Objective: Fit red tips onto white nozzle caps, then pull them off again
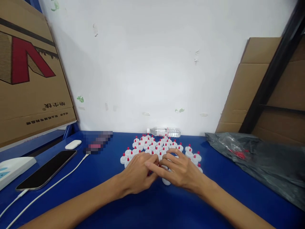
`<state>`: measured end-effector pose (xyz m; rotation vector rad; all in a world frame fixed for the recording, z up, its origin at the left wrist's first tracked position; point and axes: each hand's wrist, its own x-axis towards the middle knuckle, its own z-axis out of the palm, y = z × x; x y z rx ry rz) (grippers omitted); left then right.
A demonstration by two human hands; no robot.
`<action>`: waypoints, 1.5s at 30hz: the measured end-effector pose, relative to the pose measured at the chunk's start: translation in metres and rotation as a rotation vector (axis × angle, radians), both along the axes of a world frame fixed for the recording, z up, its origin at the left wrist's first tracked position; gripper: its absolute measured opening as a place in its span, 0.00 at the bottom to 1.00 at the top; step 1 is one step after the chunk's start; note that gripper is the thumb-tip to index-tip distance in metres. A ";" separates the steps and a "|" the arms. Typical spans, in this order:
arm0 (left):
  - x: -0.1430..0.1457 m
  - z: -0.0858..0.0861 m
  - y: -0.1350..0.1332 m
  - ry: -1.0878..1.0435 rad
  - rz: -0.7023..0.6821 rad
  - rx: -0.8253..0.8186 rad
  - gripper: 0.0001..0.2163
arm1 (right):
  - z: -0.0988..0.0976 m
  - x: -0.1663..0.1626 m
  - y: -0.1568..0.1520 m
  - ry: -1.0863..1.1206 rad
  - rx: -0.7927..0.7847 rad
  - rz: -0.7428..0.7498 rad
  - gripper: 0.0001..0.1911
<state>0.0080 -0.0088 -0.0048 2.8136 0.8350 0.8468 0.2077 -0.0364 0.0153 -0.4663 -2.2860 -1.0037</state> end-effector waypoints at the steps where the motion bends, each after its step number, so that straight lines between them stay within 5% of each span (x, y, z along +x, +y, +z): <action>1: 0.000 0.000 0.000 0.002 -0.004 0.003 0.04 | -0.001 0.000 0.000 0.001 0.011 0.001 0.23; 5: 0.000 0.000 0.002 0.003 -0.025 -0.007 0.04 | -0.003 0.002 0.002 0.023 -0.033 0.002 0.24; 13: -0.003 0.007 0.006 -0.185 0.039 -0.077 0.09 | -0.004 0.015 0.009 0.296 -0.435 -0.064 0.17; 19: -0.003 0.003 0.005 -0.166 0.023 -0.140 0.08 | -0.008 0.014 0.009 0.252 -0.449 -0.009 0.12; 31: -0.004 0.005 0.005 0.033 0.023 0.159 0.13 | -0.004 0.015 0.012 0.156 -0.346 0.062 0.10; 36: -0.008 0.007 0.007 -0.065 0.023 0.115 0.17 | 0.004 0.039 0.020 0.080 -0.207 -0.044 0.11; 45: -0.014 0.013 0.013 0.009 0.057 0.084 0.07 | 0.022 0.071 0.024 0.222 -0.338 -0.241 0.05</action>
